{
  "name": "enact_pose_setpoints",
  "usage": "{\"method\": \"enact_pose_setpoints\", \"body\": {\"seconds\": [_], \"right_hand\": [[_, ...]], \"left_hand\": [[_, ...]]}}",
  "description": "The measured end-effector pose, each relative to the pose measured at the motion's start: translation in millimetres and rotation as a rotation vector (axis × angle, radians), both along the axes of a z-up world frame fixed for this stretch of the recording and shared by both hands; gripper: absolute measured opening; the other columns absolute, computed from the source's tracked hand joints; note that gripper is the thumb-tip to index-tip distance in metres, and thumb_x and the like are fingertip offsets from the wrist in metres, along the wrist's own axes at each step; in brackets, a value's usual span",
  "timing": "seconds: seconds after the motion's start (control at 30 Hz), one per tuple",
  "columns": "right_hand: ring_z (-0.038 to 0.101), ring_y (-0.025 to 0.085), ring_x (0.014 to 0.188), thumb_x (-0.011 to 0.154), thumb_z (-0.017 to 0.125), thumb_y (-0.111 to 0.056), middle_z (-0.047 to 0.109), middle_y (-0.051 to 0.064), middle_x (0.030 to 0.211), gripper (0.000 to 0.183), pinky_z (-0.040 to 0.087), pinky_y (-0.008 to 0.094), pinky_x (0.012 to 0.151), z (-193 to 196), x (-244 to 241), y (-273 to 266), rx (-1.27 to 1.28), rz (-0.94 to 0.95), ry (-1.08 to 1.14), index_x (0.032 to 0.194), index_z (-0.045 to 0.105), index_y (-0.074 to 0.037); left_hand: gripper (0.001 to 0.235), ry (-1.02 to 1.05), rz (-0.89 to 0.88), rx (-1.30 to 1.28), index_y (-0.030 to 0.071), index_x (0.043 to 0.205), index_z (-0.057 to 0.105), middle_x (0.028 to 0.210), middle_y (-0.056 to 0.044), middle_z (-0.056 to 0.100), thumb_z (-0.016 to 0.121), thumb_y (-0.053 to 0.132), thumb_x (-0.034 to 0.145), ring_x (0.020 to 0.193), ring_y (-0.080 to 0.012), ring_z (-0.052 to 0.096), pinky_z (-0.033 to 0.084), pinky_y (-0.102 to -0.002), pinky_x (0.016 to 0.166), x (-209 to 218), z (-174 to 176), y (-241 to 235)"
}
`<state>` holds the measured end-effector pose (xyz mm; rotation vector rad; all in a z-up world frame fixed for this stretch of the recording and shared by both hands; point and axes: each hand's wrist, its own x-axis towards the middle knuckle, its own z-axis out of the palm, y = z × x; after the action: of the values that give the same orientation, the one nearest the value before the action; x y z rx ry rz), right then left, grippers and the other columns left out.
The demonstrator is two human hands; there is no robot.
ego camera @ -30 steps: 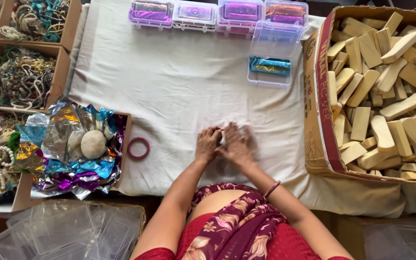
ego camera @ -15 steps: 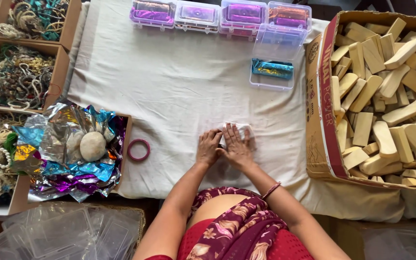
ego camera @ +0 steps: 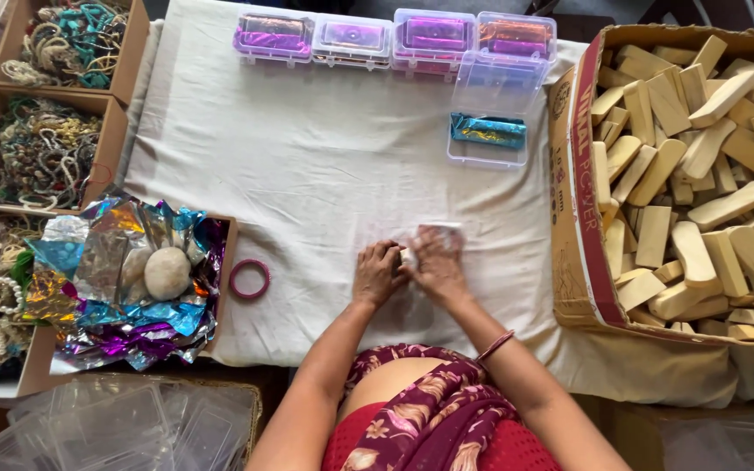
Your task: The person wraps a small wooden block in shiny foil and places it into a clear plastic container. They then pick up another wooden block and wipe it with a white cloth. Finally, they wrap a second wooden block in foil.
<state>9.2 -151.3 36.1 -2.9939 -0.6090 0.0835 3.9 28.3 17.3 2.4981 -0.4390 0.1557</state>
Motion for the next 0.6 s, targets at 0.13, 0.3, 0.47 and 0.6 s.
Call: {"method": "enact_pose_setpoints", "body": {"seconds": [0.13,0.3,0.47,0.6], "right_hand": [[-0.013,0.019,0.156,0.101,0.016,-0.071,-0.009,0.004,0.172,0.081,-0.013,0.056,0.125,5,20,-37,-0.051,-0.226,0.267,0.165,0.013,-0.021],[-0.006,0.023,0.157,0.098,0.029,-0.074,-0.001,0.015,0.172,0.088,-0.011,0.061,0.12,-22,4,-11,0.061,-0.251,-0.114,0.159,0.023,-0.01],[0.003,0.024,0.155,0.098,0.033,-0.065,0.012,0.011,0.169,0.08,-0.002,0.06,0.121,-7,0,-9,0.018,-0.006,-0.261,0.157,0.03,-0.011],[0.029,0.022,0.155,0.106,0.033,-0.063,0.038,0.006,0.16,0.064,0.019,0.047,0.133,9,21,-32,0.187,-0.269,0.276,0.15,0.041,-0.018]], "left_hand": [[0.068,0.065,0.017,-0.003,0.016,0.128,0.062,0.134,-0.005,0.054,0.09,0.025,0.067,0.127,-0.0278,0.048,0.036,-0.044,0.11,0,9,0],[0.067,0.061,0.002,-0.002,0.016,0.127,0.061,0.133,-0.005,0.054,0.09,0.026,0.067,0.129,-0.028,0.048,0.037,-0.045,0.108,-2,7,-1],[0.065,-0.018,0.007,-0.011,0.015,0.128,0.061,0.134,-0.005,0.056,0.089,0.026,0.07,0.128,-0.0285,0.049,0.037,-0.045,0.107,0,-3,-3],[0.065,0.02,0.03,0.019,0.015,0.127,0.062,0.134,-0.005,0.056,0.088,0.026,0.069,0.127,-0.0282,0.05,0.038,-0.044,0.108,2,4,-4]]}}
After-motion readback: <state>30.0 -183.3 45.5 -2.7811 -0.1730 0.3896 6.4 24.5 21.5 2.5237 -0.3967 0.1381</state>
